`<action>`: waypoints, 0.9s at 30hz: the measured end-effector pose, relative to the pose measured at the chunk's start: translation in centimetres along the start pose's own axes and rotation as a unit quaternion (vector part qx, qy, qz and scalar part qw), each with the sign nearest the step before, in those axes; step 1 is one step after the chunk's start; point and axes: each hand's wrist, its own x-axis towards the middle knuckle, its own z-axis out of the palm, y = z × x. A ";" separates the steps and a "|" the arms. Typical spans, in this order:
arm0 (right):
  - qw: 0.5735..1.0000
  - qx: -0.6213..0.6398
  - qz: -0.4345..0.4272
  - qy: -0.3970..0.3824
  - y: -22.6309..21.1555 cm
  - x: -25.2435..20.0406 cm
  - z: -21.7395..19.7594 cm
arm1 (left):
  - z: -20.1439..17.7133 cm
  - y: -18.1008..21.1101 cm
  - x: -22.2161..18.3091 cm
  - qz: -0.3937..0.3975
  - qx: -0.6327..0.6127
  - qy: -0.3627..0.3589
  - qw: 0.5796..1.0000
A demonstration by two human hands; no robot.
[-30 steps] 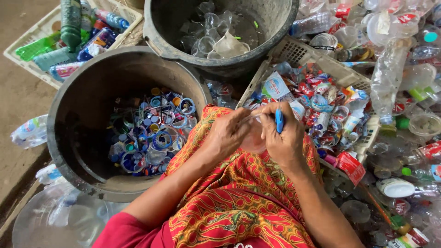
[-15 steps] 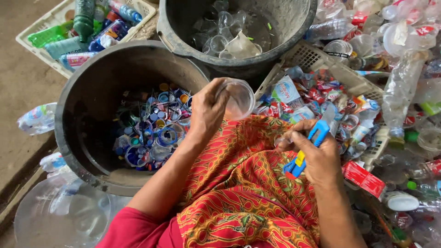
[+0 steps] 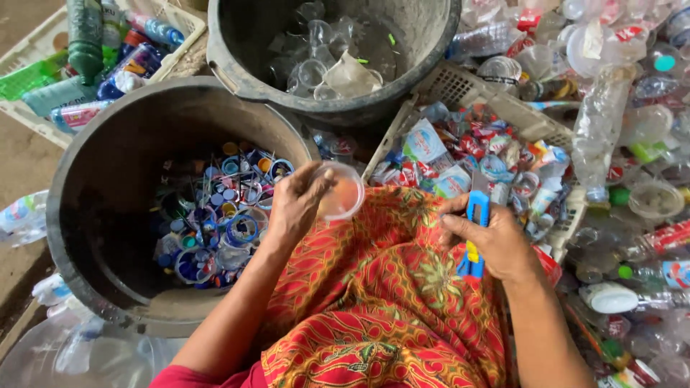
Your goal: Sorting plastic recyclables by removing labels from cups using a small cutter
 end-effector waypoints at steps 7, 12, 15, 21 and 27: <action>0.823 -0.549 -0.059 0.134 12.5 11.2 -12.6 | -0.9 -2.9 0.0 -0.076 -0.040 0.014 0.996; 0.962 -0.245 0.113 0.045 -0.8 10.5 -0.5 | 0.5 -1.6 1.4 -0.106 0.025 0.027 0.994; 0.973 -0.142 0.168 -0.069 -4.6 7.7 7.3 | 2.1 -1.9 1.6 -0.048 0.021 0.042 0.998; 0.963 -0.208 0.122 -0.117 -5.4 10.2 12.8 | 1.3 -1.8 2.0 0.005 0.003 0.067 0.998; 0.990 0.107 0.084 -0.027 -5.2 19.9 10.1 | -0.6 -0.2 2.4 0.002 -0.014 0.052 0.999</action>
